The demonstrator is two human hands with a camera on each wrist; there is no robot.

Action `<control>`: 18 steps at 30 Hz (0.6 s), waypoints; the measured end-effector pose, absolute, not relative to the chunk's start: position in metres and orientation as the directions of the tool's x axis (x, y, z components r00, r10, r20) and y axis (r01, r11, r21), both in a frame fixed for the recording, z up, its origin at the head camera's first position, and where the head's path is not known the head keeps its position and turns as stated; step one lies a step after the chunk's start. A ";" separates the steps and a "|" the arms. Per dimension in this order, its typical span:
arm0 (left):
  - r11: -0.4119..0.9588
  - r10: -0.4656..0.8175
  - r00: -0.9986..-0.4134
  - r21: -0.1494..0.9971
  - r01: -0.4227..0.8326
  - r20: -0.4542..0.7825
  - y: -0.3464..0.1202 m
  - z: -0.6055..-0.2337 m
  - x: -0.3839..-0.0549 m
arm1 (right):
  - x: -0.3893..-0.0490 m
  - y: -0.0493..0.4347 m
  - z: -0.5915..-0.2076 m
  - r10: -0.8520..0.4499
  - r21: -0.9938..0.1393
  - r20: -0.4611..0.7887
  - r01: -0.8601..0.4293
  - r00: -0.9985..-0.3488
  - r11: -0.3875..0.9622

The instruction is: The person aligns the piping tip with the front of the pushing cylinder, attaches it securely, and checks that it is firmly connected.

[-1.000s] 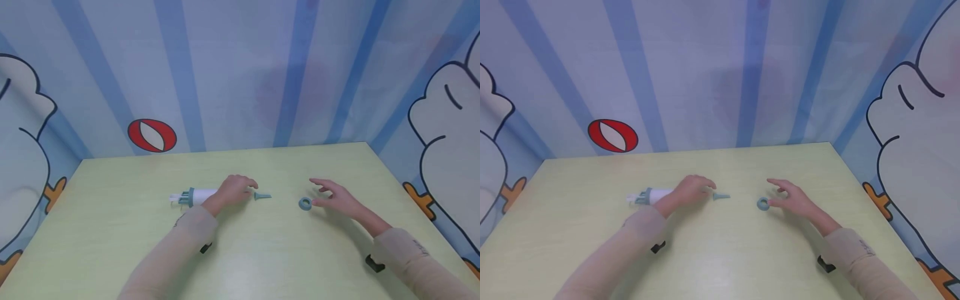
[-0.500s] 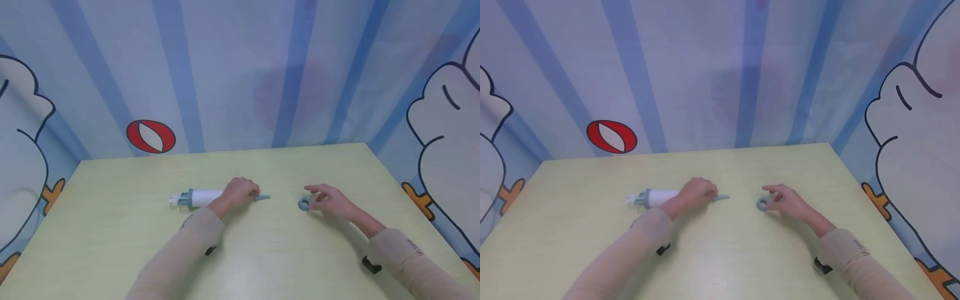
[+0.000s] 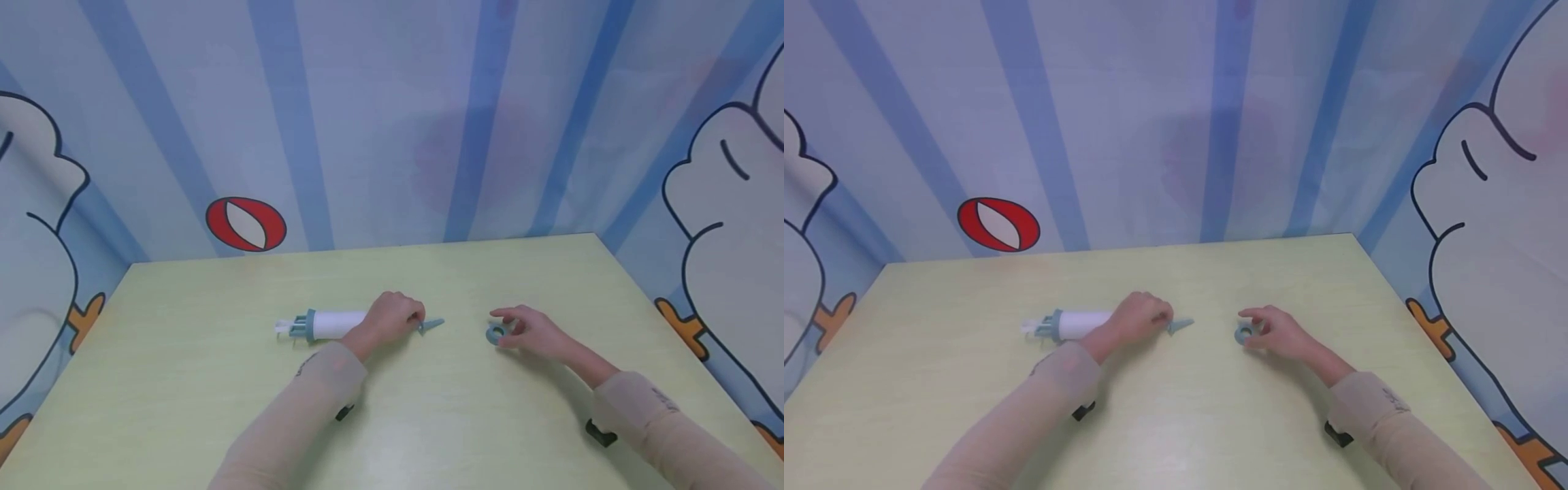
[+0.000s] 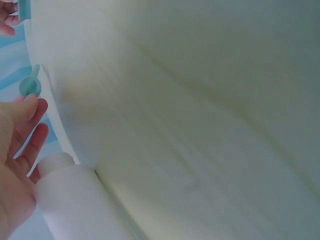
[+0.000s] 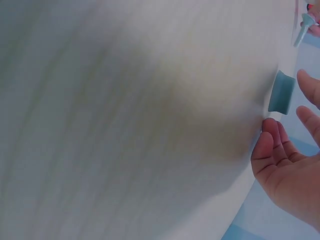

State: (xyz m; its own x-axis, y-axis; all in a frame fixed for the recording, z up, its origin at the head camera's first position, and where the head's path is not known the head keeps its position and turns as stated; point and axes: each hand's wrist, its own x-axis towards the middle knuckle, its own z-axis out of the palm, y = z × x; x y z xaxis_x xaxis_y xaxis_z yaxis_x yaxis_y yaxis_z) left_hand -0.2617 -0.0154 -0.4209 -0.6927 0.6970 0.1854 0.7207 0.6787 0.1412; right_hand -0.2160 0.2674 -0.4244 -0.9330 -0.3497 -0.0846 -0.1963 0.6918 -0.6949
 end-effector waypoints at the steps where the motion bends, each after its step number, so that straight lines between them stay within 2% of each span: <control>1: 0.679 0.693 -0.696 0.153 0.718 0.189 -0.016 -0.421 -0.261 | -0.216 0.267 -0.425 -0.351 -0.692 -0.084 -0.198 -0.933 0.694; 8: 0.684 0.662 -0.727 0.249 0.686 0.183 -0.018 -0.419 -0.260 | -0.218 0.263 -0.426 -0.353 -0.665 -0.076 -0.216 -0.933 0.715; 18: 0.709 0.637 -0.762 0.303 0.637 0.112 -0.019 -0.414 -0.256 | -0.219 0.260 -0.426 -0.339 -0.647 -0.071 -0.215 -0.938 0.731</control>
